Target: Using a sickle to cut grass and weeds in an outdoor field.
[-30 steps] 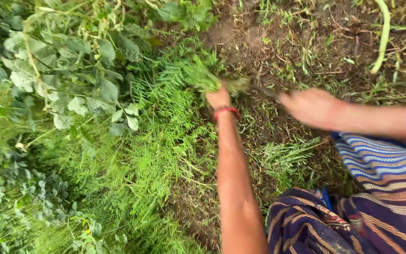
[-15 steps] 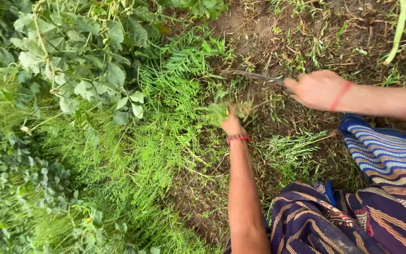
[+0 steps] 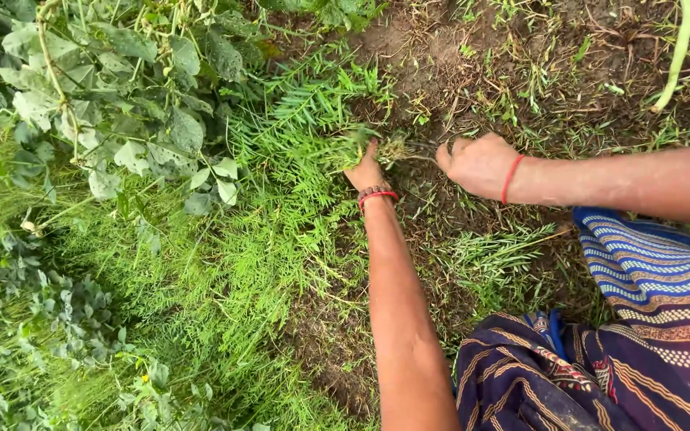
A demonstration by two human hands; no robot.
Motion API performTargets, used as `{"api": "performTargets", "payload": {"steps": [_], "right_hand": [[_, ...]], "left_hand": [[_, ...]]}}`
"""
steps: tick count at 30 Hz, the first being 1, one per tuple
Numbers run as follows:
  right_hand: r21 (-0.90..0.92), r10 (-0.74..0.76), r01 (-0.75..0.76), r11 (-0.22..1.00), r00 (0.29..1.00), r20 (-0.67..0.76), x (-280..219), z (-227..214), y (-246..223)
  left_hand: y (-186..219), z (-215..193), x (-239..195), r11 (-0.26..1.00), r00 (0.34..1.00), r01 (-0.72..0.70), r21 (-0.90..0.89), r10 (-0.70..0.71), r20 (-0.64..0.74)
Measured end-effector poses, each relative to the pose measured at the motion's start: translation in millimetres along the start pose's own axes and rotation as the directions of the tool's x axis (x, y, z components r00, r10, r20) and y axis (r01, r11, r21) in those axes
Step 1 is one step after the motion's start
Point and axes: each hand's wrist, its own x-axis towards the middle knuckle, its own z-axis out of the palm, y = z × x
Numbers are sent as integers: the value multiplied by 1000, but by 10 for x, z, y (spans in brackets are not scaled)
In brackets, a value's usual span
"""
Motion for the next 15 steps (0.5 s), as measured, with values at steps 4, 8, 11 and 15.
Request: {"api": "performTargets", "payload": {"steps": [4,8,11,15], "right_hand": [[136,43,-59,989,992,119,-403,-43,-46],[208,31,-102,973,947,321,-1293,-32,-51],[139,94,-212,967,810,579,-1658,-141,-25],[131,220,-306,943,867,448,-1599,-458,73]], "left_hand": [[-25,-3,-33,991,997,44,-129,-51,-56],[539,2,-730,964,965,263,-37,-263,-18],[102,-273,-1139,938,939,331,-100,-317,132],[-393,-660,-1628,903,900,415,-115,-388,196]]}}
